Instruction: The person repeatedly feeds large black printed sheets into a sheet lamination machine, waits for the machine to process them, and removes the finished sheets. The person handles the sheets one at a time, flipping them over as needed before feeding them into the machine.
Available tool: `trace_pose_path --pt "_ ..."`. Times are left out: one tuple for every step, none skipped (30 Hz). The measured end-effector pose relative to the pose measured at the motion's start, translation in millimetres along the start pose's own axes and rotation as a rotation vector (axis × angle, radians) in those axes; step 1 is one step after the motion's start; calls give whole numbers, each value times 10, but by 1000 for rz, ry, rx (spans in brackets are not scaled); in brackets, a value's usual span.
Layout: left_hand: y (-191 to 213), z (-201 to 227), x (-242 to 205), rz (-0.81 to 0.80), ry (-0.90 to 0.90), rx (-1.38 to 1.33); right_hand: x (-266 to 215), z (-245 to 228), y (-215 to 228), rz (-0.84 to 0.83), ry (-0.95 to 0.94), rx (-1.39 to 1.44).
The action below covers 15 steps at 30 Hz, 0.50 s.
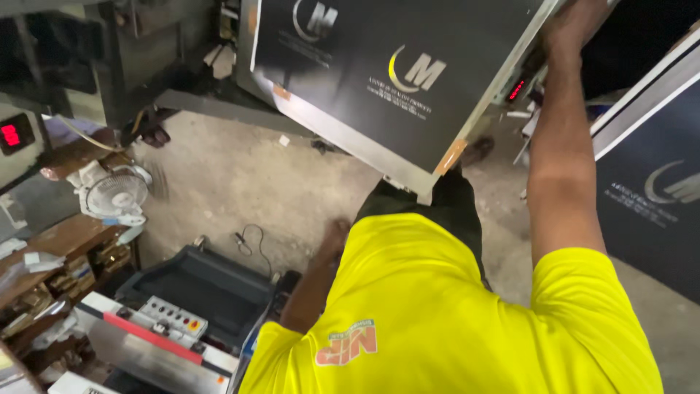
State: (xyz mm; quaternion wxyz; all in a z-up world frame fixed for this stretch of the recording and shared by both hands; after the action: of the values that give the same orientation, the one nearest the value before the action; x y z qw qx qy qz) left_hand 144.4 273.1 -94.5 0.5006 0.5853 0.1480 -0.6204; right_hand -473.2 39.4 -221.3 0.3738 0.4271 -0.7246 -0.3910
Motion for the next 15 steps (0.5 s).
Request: trace_pose_path --pt "-85 -12 -55 -51 11 35 32 49 12 23 -10 -17" --pt "-166 -35 -116 -81 18 42 66 81 22 42 -18 -32" --pt "-240 -52 -174 -114 25 44 80 105 65 64 -4 -38" --pt "-416 -142 -321 -135 35 20 106 138 102 41 -57 -18" --pt "-467 -177 -388 -153 47 -5 136 99 123 19 -105 11" --pt "-523 -221 -480 -165 61 -54 166 54 177 -3 -152 42" --pt "-478 -192 -435 -171 65 -102 216 17 238 -23 -251 177" --pt "-437 -174 -412 -174 70 -170 206 -54 363 -43 -349 315" --pt "-371 -130 -378 -116 2 -141 153 -155 551 -65 -449 451" --pt "-350 -42 -310 -30 -86 -78 199 -346 805 -3 -416 502" --pt "-328 26 -301 91 -195 52 152 -569 1123 50 -389 547" --pt "-342 57 -284 98 -223 64 96 -846 1467 79 -333 614" --pt "-333 126 -244 105 -256 80 7 -1160 1856 100 -274 710" --pt "-339 210 -214 113 -290 96 -98 -1497 2279 106 -205 804" --pt "-361 279 -193 99 -289 112 -258 -1832 2749 103 -136 898"
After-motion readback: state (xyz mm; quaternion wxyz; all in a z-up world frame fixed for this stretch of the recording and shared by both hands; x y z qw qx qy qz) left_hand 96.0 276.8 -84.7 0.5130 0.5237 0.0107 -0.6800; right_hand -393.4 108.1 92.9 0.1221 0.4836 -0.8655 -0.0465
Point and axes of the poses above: each hand's wrist, its own x-axis towards the middle knuckle, its own y-axis out of the back of the hand, z = x × y, the point moved 5 cm from there along x, towards the middle knuckle, and after that the axes turned 8 degrees about y, right-handed, at the moved point
